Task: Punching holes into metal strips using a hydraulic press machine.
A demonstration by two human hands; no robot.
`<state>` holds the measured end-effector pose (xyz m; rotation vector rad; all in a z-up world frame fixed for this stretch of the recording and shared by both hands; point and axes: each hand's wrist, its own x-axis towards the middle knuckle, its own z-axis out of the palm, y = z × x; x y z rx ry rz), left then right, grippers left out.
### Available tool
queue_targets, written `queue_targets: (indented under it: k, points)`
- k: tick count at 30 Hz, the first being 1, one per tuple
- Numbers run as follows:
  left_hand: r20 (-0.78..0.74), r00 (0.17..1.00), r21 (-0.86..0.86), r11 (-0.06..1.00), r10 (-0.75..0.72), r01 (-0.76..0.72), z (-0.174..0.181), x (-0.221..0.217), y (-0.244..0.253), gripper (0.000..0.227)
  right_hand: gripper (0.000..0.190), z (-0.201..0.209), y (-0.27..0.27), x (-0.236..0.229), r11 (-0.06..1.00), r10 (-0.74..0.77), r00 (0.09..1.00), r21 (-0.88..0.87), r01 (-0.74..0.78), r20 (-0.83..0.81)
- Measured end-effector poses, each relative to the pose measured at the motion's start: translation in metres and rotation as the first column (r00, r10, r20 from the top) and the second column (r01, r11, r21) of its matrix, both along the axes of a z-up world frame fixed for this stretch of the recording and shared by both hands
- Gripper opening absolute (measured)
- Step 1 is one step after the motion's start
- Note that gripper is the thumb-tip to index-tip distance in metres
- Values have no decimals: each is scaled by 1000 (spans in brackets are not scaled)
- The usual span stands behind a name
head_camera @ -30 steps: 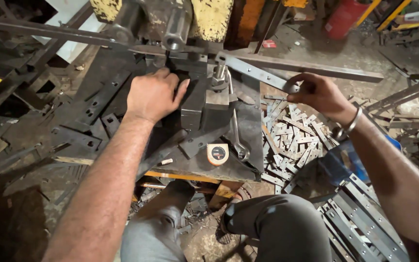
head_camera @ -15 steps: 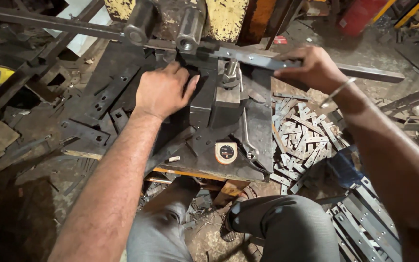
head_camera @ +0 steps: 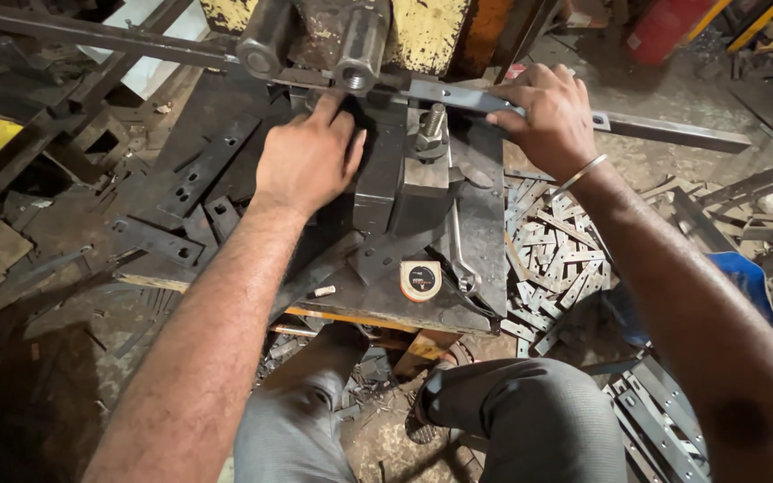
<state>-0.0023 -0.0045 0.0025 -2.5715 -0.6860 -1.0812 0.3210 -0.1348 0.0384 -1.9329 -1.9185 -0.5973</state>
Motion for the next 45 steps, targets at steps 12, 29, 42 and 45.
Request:
queue_targets:
  k: [12, 29, 42, 45]
  points:
    - [-31, 999, -25, 999, 38, -38, -2, 2, 1, 31, 32, -5, 2, -2, 982, 170, 985, 75, -171, 22]
    - [-18, 999, -32, 998, 47, -48, -5, 2, 3, 34, 31, -12, 7, 14, 974, 217, 976, 69, -218, 14]
    - [-4, 1000, -12, 1000, 25, -25, -3, 1, 2, 35, 30, -7, 2, 5, 956, 273, 962, 103, -274, 21]
    - [-18, 1000, -12, 1000, 20, -20, 0, -1, -2, 34, 32, -3, 2, 2, 947, 289, 956, 128, -293, 53]
